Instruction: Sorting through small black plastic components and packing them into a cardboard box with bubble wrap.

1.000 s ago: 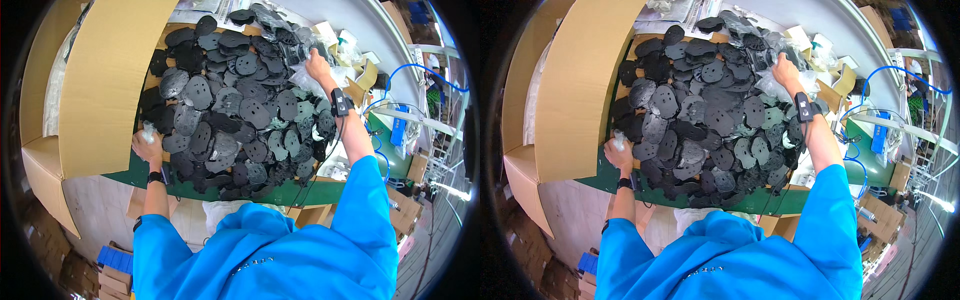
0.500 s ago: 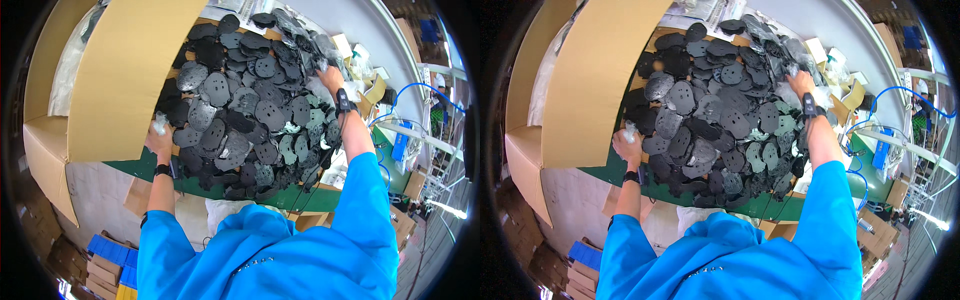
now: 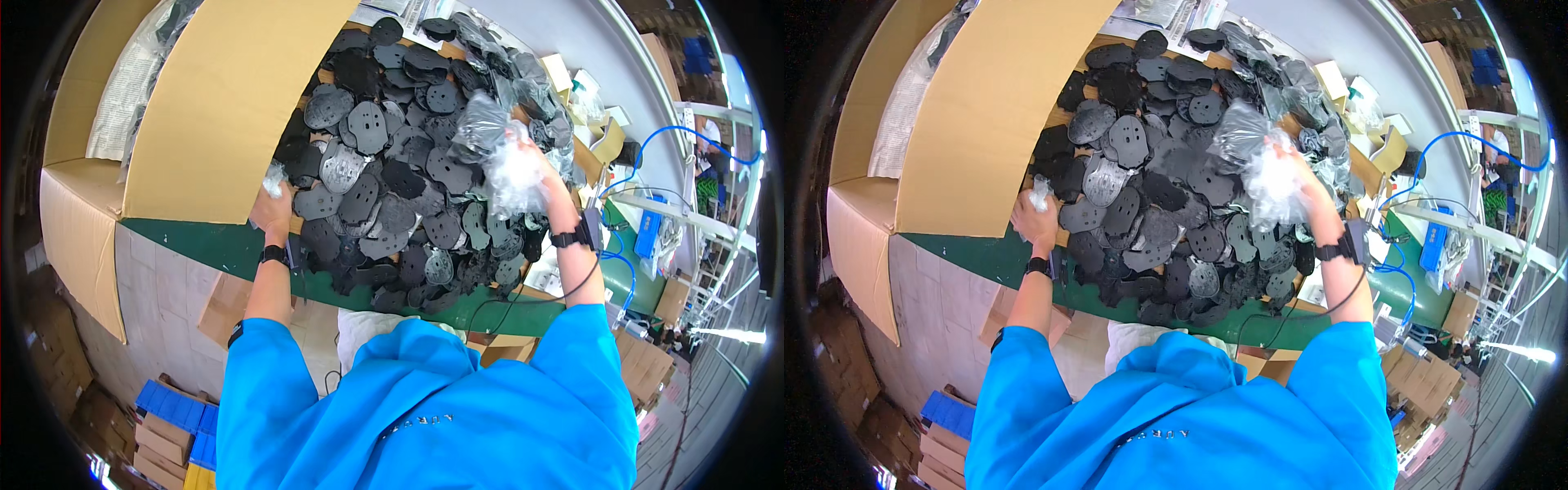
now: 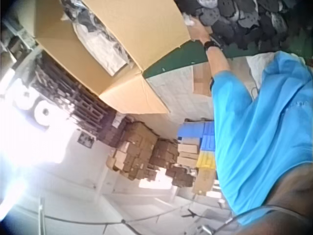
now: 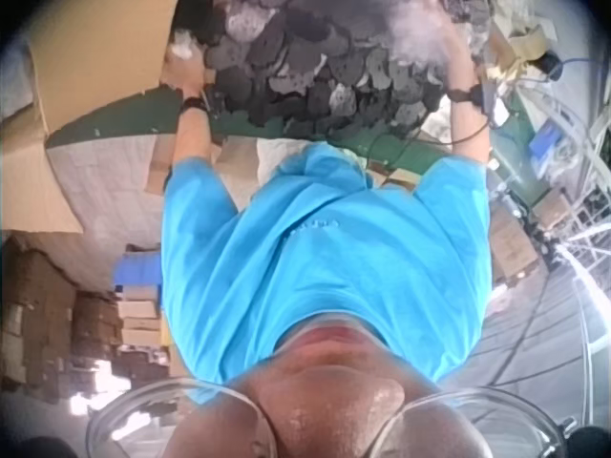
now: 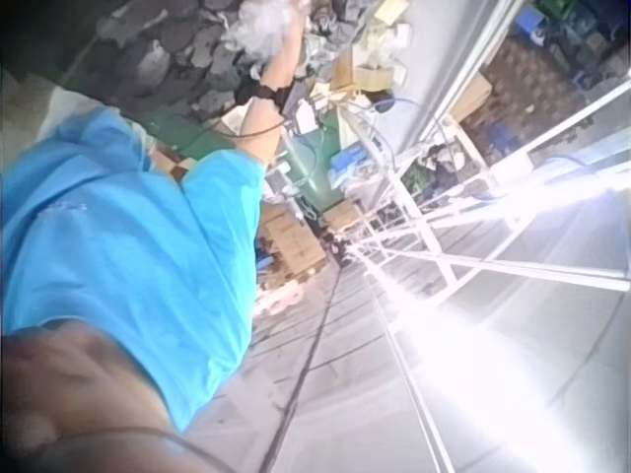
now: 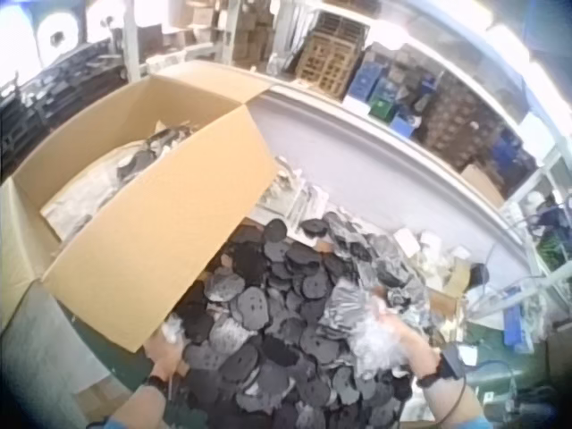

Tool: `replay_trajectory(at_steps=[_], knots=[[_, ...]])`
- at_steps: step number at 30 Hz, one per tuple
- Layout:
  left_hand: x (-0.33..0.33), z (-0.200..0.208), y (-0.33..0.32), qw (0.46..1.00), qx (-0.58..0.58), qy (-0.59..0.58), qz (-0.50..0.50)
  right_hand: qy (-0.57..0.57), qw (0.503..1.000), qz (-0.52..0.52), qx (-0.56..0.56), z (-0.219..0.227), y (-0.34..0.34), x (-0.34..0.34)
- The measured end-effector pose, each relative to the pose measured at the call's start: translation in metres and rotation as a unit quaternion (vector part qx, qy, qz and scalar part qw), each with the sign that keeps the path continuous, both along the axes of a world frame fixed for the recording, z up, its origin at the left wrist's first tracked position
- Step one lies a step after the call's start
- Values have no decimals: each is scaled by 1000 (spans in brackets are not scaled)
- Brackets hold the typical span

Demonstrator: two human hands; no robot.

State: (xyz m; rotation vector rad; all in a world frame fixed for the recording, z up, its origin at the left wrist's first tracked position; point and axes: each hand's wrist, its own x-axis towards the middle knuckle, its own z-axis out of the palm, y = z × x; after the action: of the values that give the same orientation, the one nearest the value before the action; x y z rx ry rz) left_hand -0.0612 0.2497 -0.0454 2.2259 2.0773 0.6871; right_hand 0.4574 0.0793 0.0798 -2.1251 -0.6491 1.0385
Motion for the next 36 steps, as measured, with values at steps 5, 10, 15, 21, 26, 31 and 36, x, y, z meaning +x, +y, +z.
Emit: replay_trajectory(at_steps=[5,10,15,21,26,31,36], knots=[[0,13,-5,985,-159,-49,52,-321,933,149,-63,30,22,-57],[-7,4,-3,989,-143,12,39,-337,895,251,147,80,25,-141],[-9,-2,-1,993,-114,16,20,-454,794,402,-54,55,33,-181],[-9,6,-1,997,-75,0,22,-544,725,420,40,26,39,-167],[-16,-10,1,998,-67,-2,19,-506,763,394,81,40,40,-161],[-15,-11,0,1000,-14,-4,7,-320,913,106,230,82,45,-175],[-16,-8,1,1000,-26,-3,13,-326,917,203,110,97,18,-166]])
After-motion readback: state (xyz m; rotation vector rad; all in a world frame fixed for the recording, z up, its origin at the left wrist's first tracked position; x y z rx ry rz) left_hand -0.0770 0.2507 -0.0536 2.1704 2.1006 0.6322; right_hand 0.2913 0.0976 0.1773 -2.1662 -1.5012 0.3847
